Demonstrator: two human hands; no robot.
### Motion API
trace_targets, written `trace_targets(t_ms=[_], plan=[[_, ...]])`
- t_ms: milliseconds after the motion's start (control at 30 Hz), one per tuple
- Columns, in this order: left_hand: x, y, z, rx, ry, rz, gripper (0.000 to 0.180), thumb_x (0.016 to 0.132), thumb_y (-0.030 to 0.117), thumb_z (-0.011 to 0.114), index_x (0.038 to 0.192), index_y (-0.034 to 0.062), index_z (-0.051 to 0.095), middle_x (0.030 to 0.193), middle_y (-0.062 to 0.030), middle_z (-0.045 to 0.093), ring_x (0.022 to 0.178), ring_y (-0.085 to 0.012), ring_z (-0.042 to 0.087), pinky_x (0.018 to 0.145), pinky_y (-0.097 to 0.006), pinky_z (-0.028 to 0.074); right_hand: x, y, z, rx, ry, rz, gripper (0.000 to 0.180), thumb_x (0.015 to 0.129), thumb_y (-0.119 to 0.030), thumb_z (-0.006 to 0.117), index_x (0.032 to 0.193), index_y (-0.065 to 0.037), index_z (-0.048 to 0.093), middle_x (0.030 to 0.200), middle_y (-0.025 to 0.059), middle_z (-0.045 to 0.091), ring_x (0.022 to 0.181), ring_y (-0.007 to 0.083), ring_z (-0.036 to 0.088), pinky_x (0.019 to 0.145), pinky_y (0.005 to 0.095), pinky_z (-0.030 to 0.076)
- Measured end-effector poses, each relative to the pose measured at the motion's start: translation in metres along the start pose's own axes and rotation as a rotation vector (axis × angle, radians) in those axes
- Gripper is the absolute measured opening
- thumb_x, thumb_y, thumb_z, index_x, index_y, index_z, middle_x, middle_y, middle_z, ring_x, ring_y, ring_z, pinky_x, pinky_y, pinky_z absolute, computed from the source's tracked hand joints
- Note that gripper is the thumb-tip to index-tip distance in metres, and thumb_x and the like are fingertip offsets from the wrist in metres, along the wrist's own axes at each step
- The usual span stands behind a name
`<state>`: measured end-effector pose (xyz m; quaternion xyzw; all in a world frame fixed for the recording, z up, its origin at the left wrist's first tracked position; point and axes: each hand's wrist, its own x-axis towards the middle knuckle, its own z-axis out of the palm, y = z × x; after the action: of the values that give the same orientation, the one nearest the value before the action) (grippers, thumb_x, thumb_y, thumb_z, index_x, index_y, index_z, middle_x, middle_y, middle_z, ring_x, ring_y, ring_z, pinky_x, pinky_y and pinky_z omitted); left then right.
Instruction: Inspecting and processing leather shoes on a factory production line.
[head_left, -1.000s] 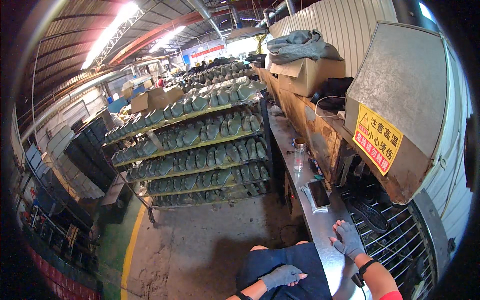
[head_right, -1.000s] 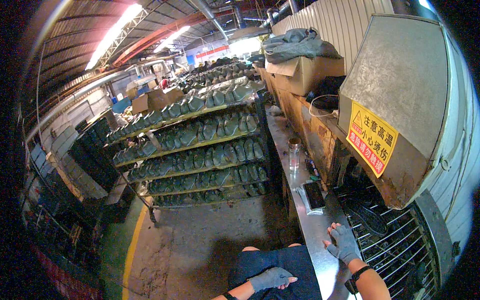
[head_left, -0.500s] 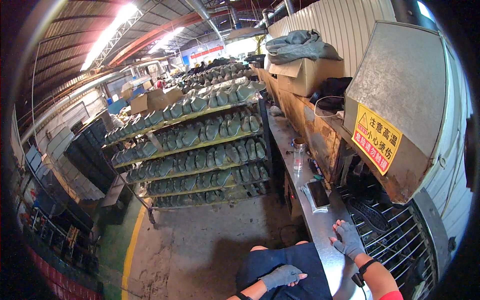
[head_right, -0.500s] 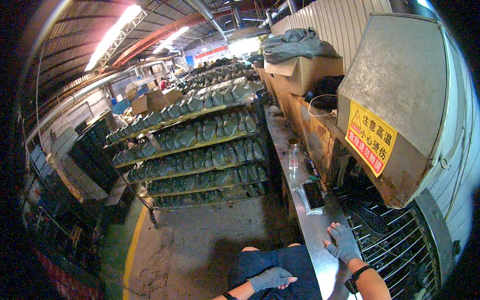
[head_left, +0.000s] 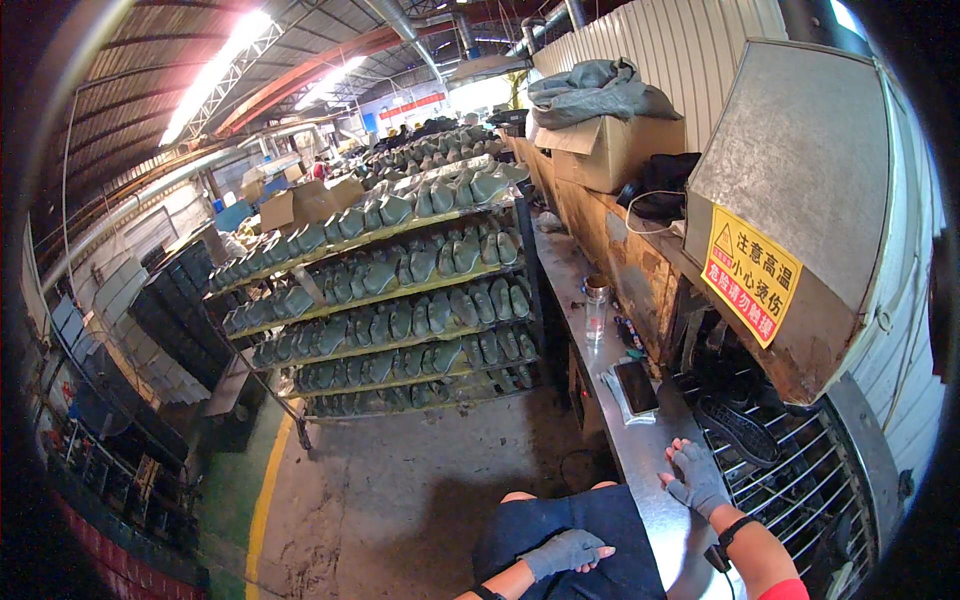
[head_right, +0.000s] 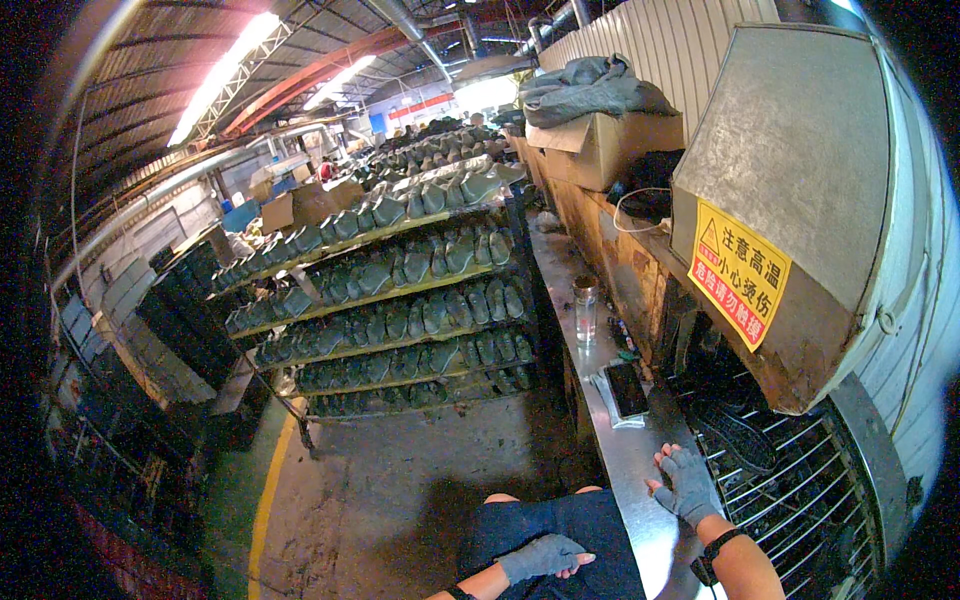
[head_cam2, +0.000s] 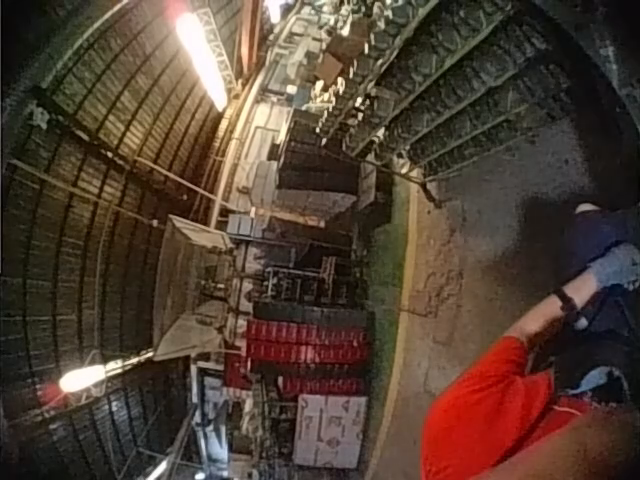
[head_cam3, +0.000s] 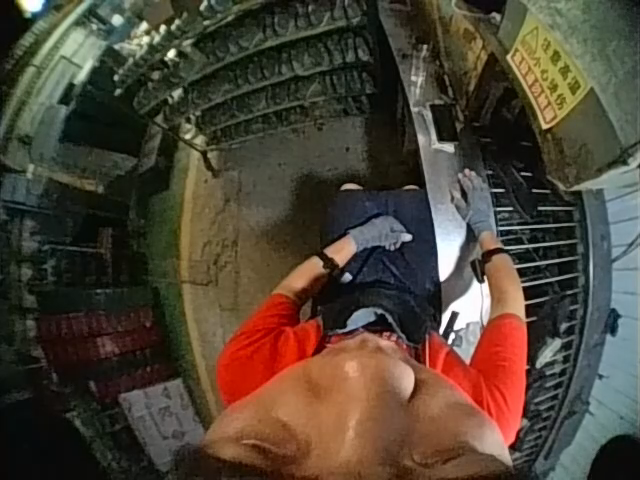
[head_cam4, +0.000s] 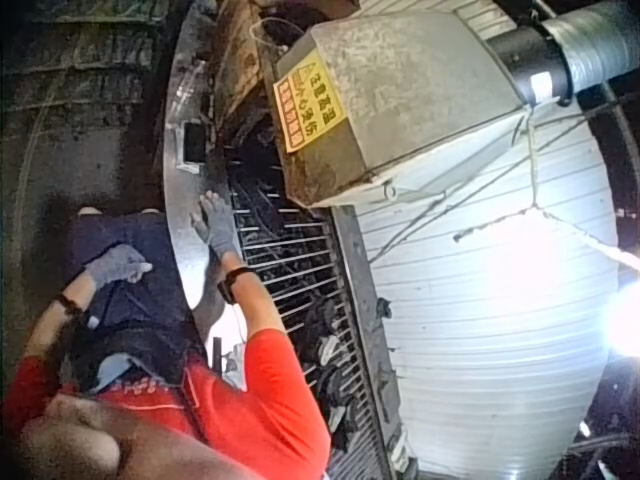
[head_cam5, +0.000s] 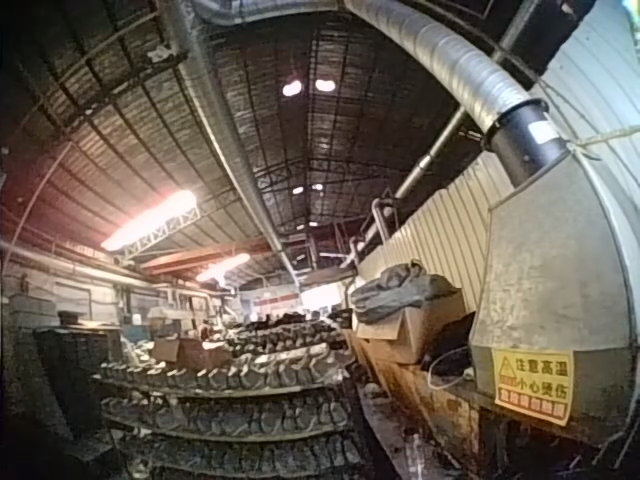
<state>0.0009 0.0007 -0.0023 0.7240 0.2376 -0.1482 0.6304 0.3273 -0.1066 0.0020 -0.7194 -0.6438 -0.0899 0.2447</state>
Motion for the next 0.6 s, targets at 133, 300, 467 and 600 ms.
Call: trace_targets(t_ms=[133,300,467,600], plan=[[-0.0011,0.0013,-0.0002,-0.01,-0.002,0.009,0.056,0.104,0.056,0.062,0.085,0.0046,0.073,0.077,-0.0024,0.069,0.066,-0.0124,0.065,0.063,-0.029,0.055,0.0012,-0.0017,-0.0026,-0.006,-0.021,0.005,0.058,0.087,-0.042,0.079,0.13,-0.004,0.07,0.142,0.0194,0.063,0.134,0.0397,0.056,0.114,0.0509,0.042],[-0.0011,0.0021,-0.0007,-0.002,-0.007,0.014,0.055,0.104,0.055,0.062,0.085,0.0047,0.073,0.078,-0.0028,0.07,0.067,-0.0124,0.065,0.063,-0.028,0.055,0.0002,0.0009,0.0014,-0.033,-0.025,0.006,0.059,0.087,-0.043,0.078,0.13,-0.004,0.069,0.143,0.019,0.063,0.135,0.0394,0.055,0.114,0.0509,0.042],[-0.0006,0.0017,0.0,-0.002,-0.003,-0.005,0.055,0.104,0.056,0.062,0.086,0.0046,0.074,0.078,-0.0028,0.07,0.067,-0.0123,0.065,0.064,-0.028,0.056,-0.0001,-0.0001,0.0011,-0.012,-0.026,0.015,0.058,0.089,-0.043,0.076,0.131,-0.005,0.069,0.144,0.0188,0.063,0.137,0.0394,0.055,0.116,0.0512,0.041],[0.0,-0.0002,-0.0003,-0.005,-0.007,0.006,0.055,0.104,0.055,0.062,0.086,0.0045,0.074,0.077,-0.0028,0.07,0.067,-0.0124,0.065,0.063,-0.028,0.056,0.0007,-0.0015,-0.0005,-0.022,-0.036,0.017,0.057,0.089,-0.043,0.076,0.131,-0.005,0.069,0.144,0.0188,0.063,0.137,0.0392,0.054,0.116,0.0511,0.04]])
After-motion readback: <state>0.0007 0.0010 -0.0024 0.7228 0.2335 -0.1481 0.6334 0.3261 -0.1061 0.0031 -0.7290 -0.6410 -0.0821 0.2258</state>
